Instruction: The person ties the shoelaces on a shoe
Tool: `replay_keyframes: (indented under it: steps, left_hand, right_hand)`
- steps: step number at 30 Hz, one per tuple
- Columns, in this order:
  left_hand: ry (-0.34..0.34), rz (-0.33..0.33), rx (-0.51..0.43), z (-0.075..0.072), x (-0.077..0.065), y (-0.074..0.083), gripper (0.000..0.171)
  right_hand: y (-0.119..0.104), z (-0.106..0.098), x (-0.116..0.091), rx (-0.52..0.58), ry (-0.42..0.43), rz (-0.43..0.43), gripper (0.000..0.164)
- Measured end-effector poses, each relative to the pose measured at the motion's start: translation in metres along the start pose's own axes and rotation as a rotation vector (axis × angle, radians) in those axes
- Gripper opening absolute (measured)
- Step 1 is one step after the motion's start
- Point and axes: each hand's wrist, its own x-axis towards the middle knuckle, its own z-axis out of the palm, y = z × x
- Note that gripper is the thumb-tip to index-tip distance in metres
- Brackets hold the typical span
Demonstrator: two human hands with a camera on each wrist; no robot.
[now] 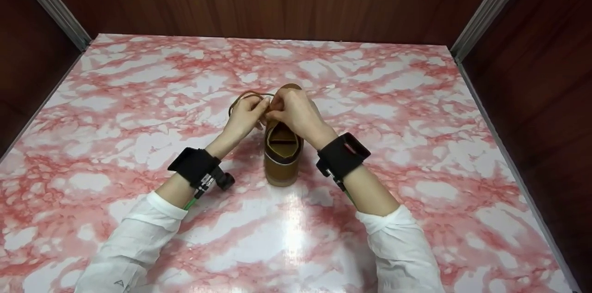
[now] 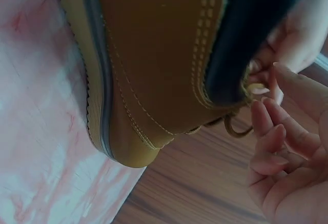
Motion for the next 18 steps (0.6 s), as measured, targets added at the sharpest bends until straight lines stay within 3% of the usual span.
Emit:
replay_keyframes:
  steps: [3, 8, 14, 17, 18]
  left_hand:
    - [0.009, -0.003, 0.021, -0.011, -0.013, 0.019, 0.033]
    - [-0.004, 0.011, 0.035, -0.014, -0.014, 0.021, 0.032]
    - [0.036, 0.066, 0.097, -0.014, -0.016, 0.023, 0.031]
    - [0.057, 0.031, 0.138, -0.012, -0.014, 0.021, 0.033]
    - [0.061, 0.017, 0.142, -0.008, -0.009, 0.014, 0.034]
  right_hand:
    - [0.000, 0.003, 0.001, -0.008, 0.011, -0.025, 0.027]
    - [0.000, 0.005, 0.003, -0.015, -0.010, -0.010, 0.027]
    - [0.000, 0.007, 0.005, -0.047, -0.013, 0.005, 0.022]
    - [0.001, 0.008, 0.005, -0.060, -0.015, 0.014, 0.017]
    - [0.001, 0.008, 0.005, -0.063, -0.012, 0.015, 0.015]
